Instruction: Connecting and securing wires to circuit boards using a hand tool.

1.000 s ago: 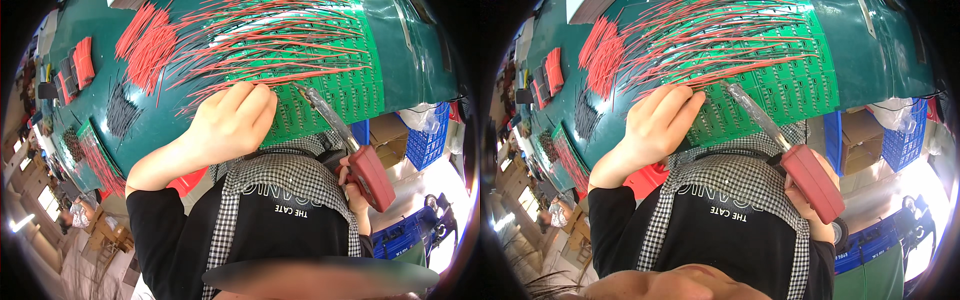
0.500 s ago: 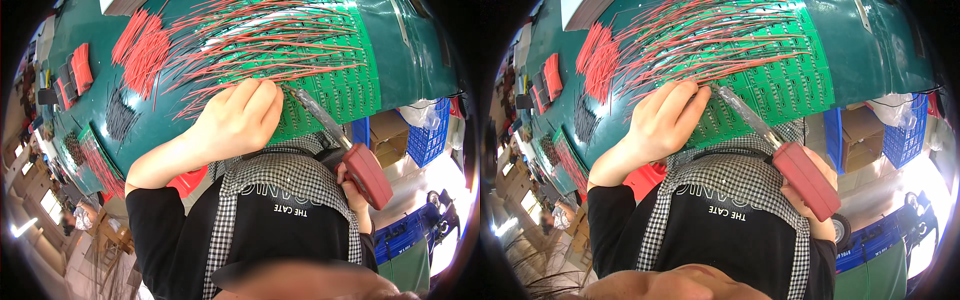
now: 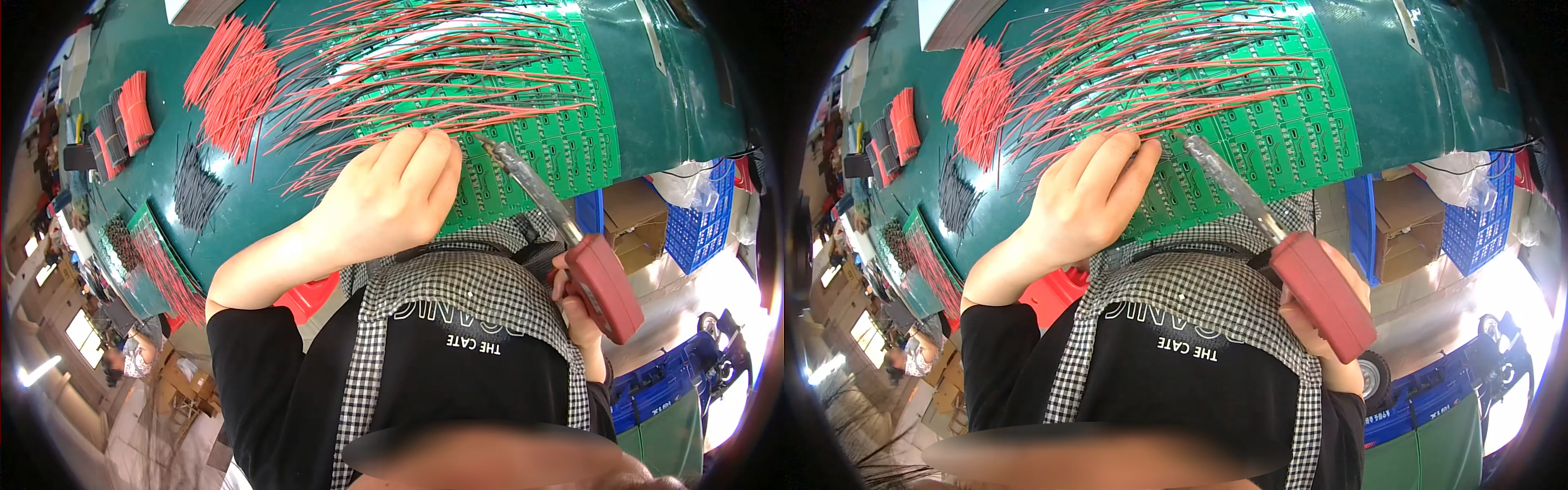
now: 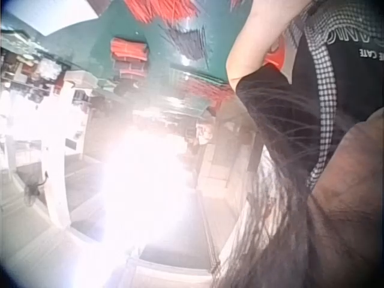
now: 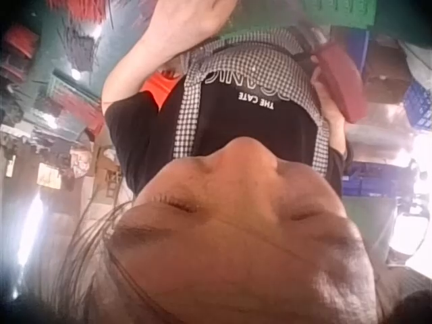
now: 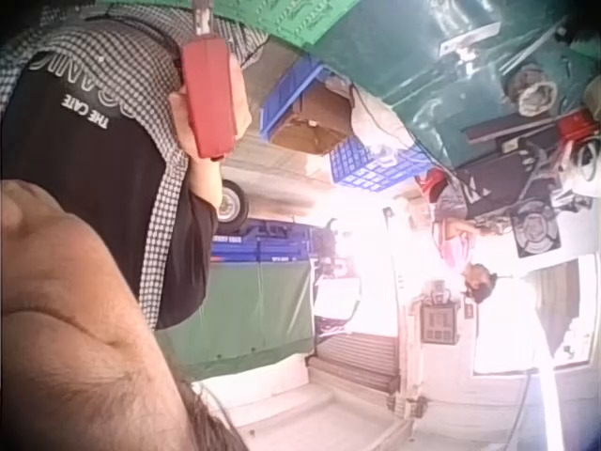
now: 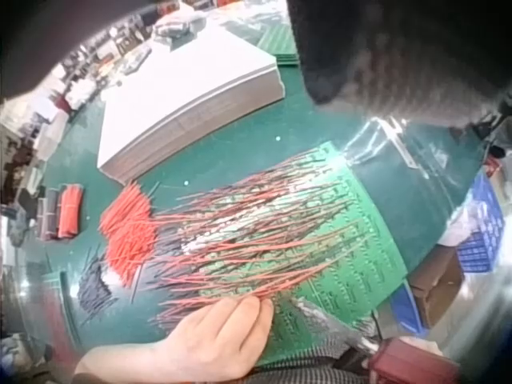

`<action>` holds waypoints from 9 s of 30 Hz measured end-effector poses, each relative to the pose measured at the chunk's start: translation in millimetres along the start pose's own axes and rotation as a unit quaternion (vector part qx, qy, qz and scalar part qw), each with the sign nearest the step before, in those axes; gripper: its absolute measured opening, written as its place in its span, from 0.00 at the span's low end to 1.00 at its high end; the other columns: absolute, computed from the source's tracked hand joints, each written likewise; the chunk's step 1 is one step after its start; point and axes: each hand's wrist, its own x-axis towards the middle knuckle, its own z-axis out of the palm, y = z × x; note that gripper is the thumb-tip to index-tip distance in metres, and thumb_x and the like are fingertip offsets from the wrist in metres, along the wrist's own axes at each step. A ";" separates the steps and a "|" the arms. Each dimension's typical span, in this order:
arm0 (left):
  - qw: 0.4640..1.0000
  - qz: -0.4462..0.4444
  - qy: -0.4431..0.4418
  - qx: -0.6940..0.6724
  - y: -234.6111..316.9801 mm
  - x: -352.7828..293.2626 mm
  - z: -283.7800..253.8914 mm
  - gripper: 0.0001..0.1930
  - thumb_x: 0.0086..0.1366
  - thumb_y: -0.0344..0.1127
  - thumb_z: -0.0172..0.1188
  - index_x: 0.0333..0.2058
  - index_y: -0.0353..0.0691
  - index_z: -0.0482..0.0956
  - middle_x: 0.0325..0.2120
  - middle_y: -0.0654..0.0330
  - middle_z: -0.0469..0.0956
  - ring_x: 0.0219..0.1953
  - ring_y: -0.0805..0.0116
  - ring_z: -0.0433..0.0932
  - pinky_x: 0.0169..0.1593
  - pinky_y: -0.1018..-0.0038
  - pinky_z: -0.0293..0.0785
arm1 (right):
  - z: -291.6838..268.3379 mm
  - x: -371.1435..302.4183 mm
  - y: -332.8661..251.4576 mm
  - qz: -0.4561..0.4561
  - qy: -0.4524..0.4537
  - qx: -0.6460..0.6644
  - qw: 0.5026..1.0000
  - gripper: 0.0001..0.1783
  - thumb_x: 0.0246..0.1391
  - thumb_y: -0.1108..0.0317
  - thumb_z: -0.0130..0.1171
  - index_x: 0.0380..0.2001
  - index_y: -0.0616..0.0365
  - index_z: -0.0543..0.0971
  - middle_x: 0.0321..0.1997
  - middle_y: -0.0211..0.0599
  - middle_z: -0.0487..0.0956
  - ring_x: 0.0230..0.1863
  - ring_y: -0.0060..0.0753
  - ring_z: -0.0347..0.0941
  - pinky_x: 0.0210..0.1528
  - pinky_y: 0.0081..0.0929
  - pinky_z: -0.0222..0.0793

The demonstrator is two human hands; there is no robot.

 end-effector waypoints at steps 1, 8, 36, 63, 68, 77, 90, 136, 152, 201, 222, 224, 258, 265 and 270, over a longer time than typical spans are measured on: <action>1.000 0.001 0.001 0.000 0.2 0.3 -0.1 0.17 0.44 0.26 0.60 0.37 0.32 0.79 0.34 0.55 0.73 0.33 0.63 0.77 0.33 0.74 0.77 | 3.5 -3.7 1.6 0.061 0.043 0.058 0.996 0.28 0.37 0.73 0.68 0.46 0.64 0.75 0.38 0.41 0.80 0.37 0.39 0.79 0.38 0.27 0.74; 0.998 -0.024 0.010 -0.059 -0.2 2.9 -15.9 0.20 0.41 0.26 0.60 0.38 0.30 0.78 0.33 0.55 0.74 0.32 0.62 0.77 0.33 0.73 0.77 | 1.0 9.2 -14.4 0.111 0.073 0.122 0.984 0.21 0.32 0.83 0.64 0.36 0.62 0.79 0.34 0.37 0.79 0.32 0.33 0.77 0.35 0.25 0.71; 0.998 0.006 0.003 -0.057 -1.5 16.0 0.6 0.18 0.41 0.26 0.60 0.36 0.30 0.79 0.29 0.58 0.73 0.30 0.65 0.76 0.30 0.73 0.75 | -4.2 -10.2 6.7 0.059 -0.002 0.072 0.996 0.27 0.42 0.61 0.70 0.45 0.63 0.77 0.48 0.50 0.77 0.41 0.46 0.79 0.41 0.34 0.75; 0.995 0.009 0.069 -0.068 4.2 22.2 -1.9 0.17 0.39 0.25 0.61 0.33 0.29 0.80 0.29 0.54 0.75 0.29 0.63 0.77 0.28 0.74 0.75 | -7.1 9.9 -7.6 0.081 0.055 0.197 0.976 0.33 0.44 0.62 0.69 0.51 0.67 0.70 0.33 0.36 0.80 0.26 0.24 0.75 0.33 0.21 0.70; 0.974 0.051 0.221 -0.027 25.0 31.4 -24.4 0.18 0.35 0.25 0.62 0.32 0.31 0.83 0.25 0.59 0.76 0.25 0.66 0.78 0.24 0.78 0.73 | -8.0 9.9 -8.5 0.115 0.086 0.198 0.970 0.28 0.43 0.66 0.66 0.49 0.64 0.73 0.34 0.35 0.81 0.30 0.26 0.77 0.36 0.24 0.71; 0.996 0.030 0.019 -0.077 0.7 42.3 4.6 0.18 0.38 0.27 0.59 0.33 0.29 0.79 0.29 0.56 0.73 0.30 0.62 0.76 0.29 0.72 0.75 | -8.5 -9.3 5.1 0.145 0.098 0.241 0.954 0.20 0.37 0.74 0.66 0.40 0.57 0.80 0.39 0.39 0.81 0.36 0.40 0.79 0.40 0.31 0.74; 0.997 0.029 -0.003 -0.076 2.5 41.5 3.9 0.19 0.38 0.26 0.59 0.34 0.29 0.79 0.31 0.56 0.73 0.30 0.63 0.76 0.30 0.72 0.75 | -8.9 -12.3 13.0 0.115 0.039 0.075 0.990 0.21 0.39 0.70 0.68 0.41 0.58 0.79 0.47 0.47 0.78 0.42 0.46 0.79 0.40 0.34 0.76; 0.998 0.042 0.002 -0.044 7.3 55.8 10.4 0.17 0.41 0.24 0.60 0.34 0.27 0.78 0.26 0.58 0.71 0.26 0.66 0.73 0.26 0.74 0.72 | -14.5 -8.2 15.0 0.082 0.057 0.066 0.993 0.23 0.40 0.67 0.70 0.43 0.59 0.78 0.46 0.46 0.79 0.41 0.44 0.79 0.40 0.32 0.76; 0.998 0.038 -0.038 -0.026 9.3 55.5 4.6 0.18 0.42 0.24 0.59 0.36 0.27 0.77 0.28 0.58 0.71 0.28 0.66 0.73 0.28 0.75 0.72 | -20.3 3.4 -0.1 0.144 0.078 0.361 0.918 0.33 0.40 0.67 0.70 0.51 0.66 0.72 0.36 0.39 0.80 0.32 0.34 0.78 0.37 0.25 0.73; 0.997 0.060 -0.038 -0.009 10.1 72.9 13.3 0.14 0.46 0.24 0.60 0.35 0.28 0.78 0.29 0.58 0.72 0.29 0.66 0.75 0.28 0.76 0.74 | -24.8 2.0 16.4 0.045 0.079 0.155 0.984 0.33 0.44 0.60 0.70 0.51 0.67 0.72 0.45 0.49 0.79 0.41 0.45 0.80 0.42 0.32 0.75; 0.991 0.031 -0.042 -0.120 5.7 83.9 9.7 0.15 0.47 0.26 0.60 0.37 0.31 0.78 0.31 0.57 0.73 0.30 0.63 0.75 0.29 0.73 0.74 | -27.3 17.2 -2.9 0.137 0.120 0.307 0.934 0.42 0.46 0.46 0.67 0.51 0.74 0.70 0.34 0.39 0.78 0.22 0.23 0.71 0.31 0.21 0.67; 0.992 0.032 -0.036 -0.118 6.0 85.2 12.1 0.15 0.48 0.26 0.60 0.37 0.31 0.78 0.31 0.57 0.73 0.31 0.63 0.76 0.29 0.72 0.75 | -28.1 15.7 -0.1 0.125 0.122 0.341 0.924 0.35 0.46 0.55 0.69 0.51 0.71 0.71 0.35 0.40 0.79 0.26 0.27 0.75 0.32 0.21 0.69; 0.987 0.044 -0.006 -0.152 5.2 96.2 16.3 0.15 0.46 0.24 0.61 0.36 0.30 0.78 0.29 0.58 0.73 0.29 0.65 0.76 0.27 0.73 0.74 | -26.7 17.3 -4.5 0.151 0.171 0.368 0.902 0.44 0.43 0.48 0.70 0.52 0.74 0.67 0.39 0.42 0.78 0.23 0.21 0.70 0.25 0.17 0.64; 0.991 0.064 0.007 -0.113 7.4 102.8 23.4 0.14 0.45 0.24 0.62 0.35 0.30 0.79 0.28 0.58 0.73 0.27 0.65 0.75 0.26 0.74 0.73 | -26.3 6.5 12.2 0.117 0.149 0.275 0.943 0.39 0.46 0.55 0.70 0.55 0.70 0.68 0.36 0.40 0.79 0.28 0.26 0.76 0.29 0.20 0.70; 0.993 0.072 0.006 -0.097 8.1 102.3 24.5 0.14 0.45 0.24 0.62 0.34 0.30 0.79 0.28 0.58 0.73 0.27 0.65 0.75 0.26 0.75 0.73 | -22.8 6.1 11.9 0.115 0.159 0.333 0.922 0.36 0.46 0.60 0.69 0.55 0.69 0.68 0.35 0.39 0.80 0.32 0.26 0.77 0.36 0.22 0.73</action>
